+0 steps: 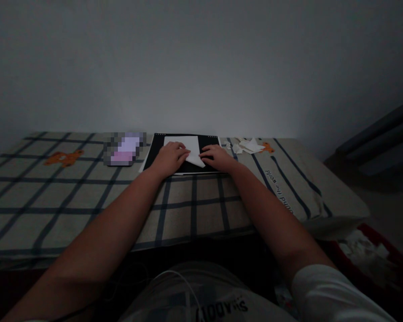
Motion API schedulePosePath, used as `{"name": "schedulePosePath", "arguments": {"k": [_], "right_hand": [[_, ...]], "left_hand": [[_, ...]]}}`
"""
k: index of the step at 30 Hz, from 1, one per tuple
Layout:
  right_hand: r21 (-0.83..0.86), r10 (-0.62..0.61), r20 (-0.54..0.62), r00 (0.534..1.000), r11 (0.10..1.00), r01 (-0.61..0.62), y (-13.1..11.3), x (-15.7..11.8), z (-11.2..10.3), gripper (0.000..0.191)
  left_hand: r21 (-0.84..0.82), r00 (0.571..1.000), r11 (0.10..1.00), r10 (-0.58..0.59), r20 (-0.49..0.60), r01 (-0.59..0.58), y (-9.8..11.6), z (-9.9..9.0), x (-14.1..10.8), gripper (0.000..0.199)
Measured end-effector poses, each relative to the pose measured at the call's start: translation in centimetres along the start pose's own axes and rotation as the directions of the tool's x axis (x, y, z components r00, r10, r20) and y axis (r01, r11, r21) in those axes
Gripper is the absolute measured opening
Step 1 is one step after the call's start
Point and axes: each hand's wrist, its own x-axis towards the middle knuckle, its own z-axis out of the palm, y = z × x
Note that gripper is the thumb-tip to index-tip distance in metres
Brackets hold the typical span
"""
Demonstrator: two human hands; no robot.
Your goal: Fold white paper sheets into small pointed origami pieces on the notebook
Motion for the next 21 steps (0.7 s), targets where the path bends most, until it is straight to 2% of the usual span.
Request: {"name": "schedulePosePath", "arguments": {"k": [7, 12, 16, 21], "right_hand": [[-0.002, 0.013, 0.023, 1.000, 1.000, -0.013, -0.1, 0.0, -0.2, 0.029], [-0.014, 0.006, 0.030, 1.000, 1.000, -0.006, -0.3, 0.0, -0.4, 0.029], [-0.034, 0.010, 0.032, 0.999, 0.999, -0.008, -0.3, 0.0, -0.4, 0.029], [-0.038, 0.008, 0.025, 1.000, 0.999, -0.007, -0.1, 0.0, -0.3, 0.030]], "left_hand": [[-0.044, 0.996, 0.997, 0.071, 0.049, -0.069, 0.1, 0.2, 0.2, 0.049], [-0.088, 0.985, 0.990, 0.123, 0.118, -0.113, 0.2, 0.1, 0.3, 0.045], [-0.029, 0.987, 0.996, 0.091, 0.134, -0.088, 0.5, -0.1, 0.0, 0.039], [0.091, 0.998, 0.996, 0.010, 0.057, -0.015, 1.0, -0.4, -0.4, 0.036]]}}
